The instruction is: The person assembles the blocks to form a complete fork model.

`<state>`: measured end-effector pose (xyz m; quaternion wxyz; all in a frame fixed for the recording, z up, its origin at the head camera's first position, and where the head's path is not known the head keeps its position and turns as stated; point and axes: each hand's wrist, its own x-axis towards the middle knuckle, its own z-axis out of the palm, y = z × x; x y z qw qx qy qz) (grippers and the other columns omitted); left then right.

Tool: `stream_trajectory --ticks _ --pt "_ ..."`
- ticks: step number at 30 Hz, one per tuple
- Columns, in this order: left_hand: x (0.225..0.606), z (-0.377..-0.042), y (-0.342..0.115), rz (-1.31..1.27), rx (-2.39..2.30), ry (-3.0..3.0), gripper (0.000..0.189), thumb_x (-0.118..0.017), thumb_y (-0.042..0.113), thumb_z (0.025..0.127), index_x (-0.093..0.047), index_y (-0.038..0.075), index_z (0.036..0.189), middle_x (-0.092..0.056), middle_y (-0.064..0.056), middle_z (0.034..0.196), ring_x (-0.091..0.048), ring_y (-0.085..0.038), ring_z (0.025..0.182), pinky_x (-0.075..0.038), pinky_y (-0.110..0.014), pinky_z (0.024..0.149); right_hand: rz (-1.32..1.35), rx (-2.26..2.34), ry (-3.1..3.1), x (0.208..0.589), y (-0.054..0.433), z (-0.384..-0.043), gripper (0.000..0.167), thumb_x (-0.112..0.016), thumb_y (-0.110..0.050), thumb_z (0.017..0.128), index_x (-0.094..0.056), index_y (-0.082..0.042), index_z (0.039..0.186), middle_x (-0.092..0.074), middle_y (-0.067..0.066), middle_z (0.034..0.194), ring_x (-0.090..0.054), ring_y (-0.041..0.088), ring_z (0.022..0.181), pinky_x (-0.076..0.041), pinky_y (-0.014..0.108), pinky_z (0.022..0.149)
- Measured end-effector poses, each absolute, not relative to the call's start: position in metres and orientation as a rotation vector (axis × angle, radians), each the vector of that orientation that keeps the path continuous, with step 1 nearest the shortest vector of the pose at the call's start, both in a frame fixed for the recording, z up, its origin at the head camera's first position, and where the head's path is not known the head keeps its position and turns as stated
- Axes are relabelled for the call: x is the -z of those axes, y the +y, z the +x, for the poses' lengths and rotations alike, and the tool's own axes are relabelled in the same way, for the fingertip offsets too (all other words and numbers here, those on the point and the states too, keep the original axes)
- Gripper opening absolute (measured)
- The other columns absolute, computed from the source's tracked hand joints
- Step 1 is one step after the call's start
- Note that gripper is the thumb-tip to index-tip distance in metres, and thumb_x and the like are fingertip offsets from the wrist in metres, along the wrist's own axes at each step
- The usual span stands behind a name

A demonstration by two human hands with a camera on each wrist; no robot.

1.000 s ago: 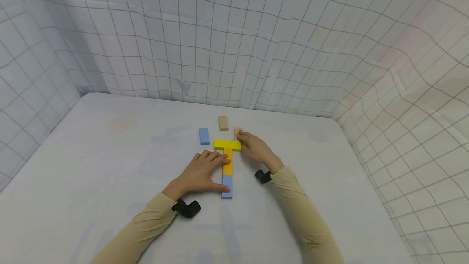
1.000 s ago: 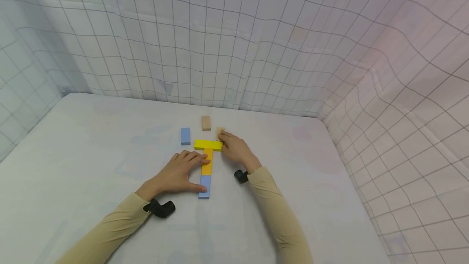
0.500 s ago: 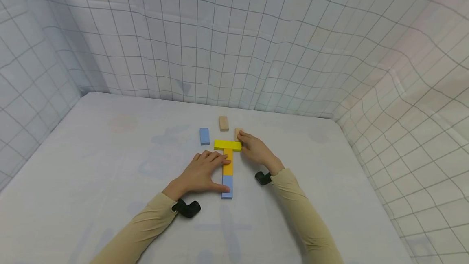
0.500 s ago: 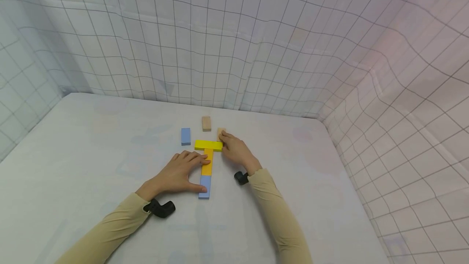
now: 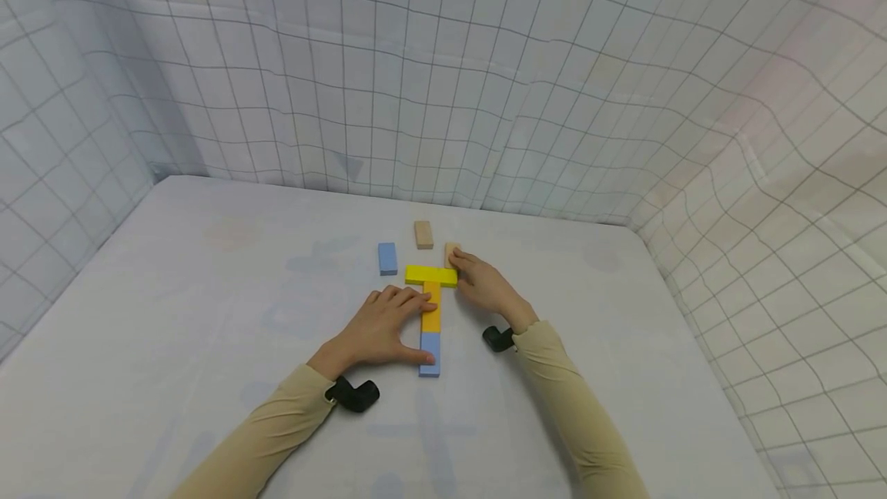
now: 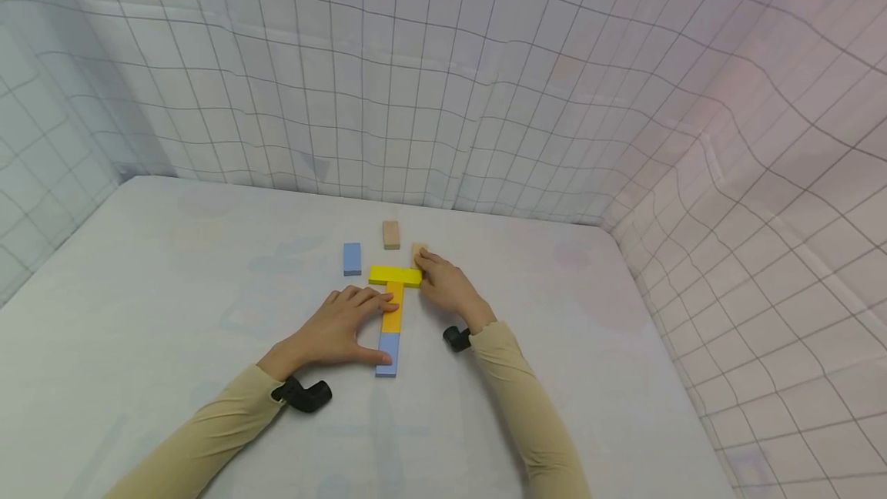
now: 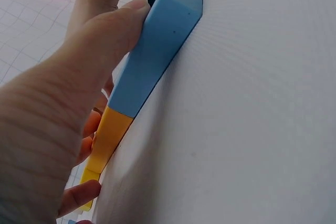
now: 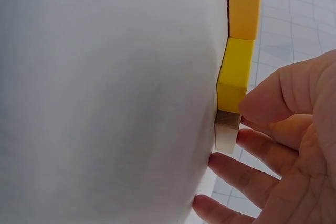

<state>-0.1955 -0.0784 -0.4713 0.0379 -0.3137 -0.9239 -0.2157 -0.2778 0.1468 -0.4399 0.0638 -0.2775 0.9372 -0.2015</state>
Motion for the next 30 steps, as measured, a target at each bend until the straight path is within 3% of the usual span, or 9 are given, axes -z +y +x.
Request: stream_trajectory --ticks 14,30 --pt "0.47 -0.194 -0.079 -0.966 0.668 -2.834 0.093 -0.052 0.085 0.067 -0.052 0.024 0.137 -0.046 0.001 0.135 -0.039 -0.022 0.118 -0.032 -0.044 0.091 -0.871 0.755 2.841 0.437 0.144 -0.283 0.046 -0.052 -0.003 0.092 -0.046 0.004 0.137 -0.045 0.018 0.139 -0.038 0.031 0.131 -0.026 0.041 0.107" --pt "0.474 -0.195 -0.078 -0.966 0.666 -2.818 0.093 -0.049 0.087 0.065 -0.053 0.025 0.135 -0.047 -0.001 0.135 -0.04 -0.023 0.117 -0.032 -0.046 0.09 -0.895 0.62 2.867 0.424 0.116 -0.299 0.041 -0.04 -0.008 0.098 -0.049 -0.003 0.137 -0.045 0.012 0.141 -0.034 0.032 0.133 -0.026 0.052 0.105"
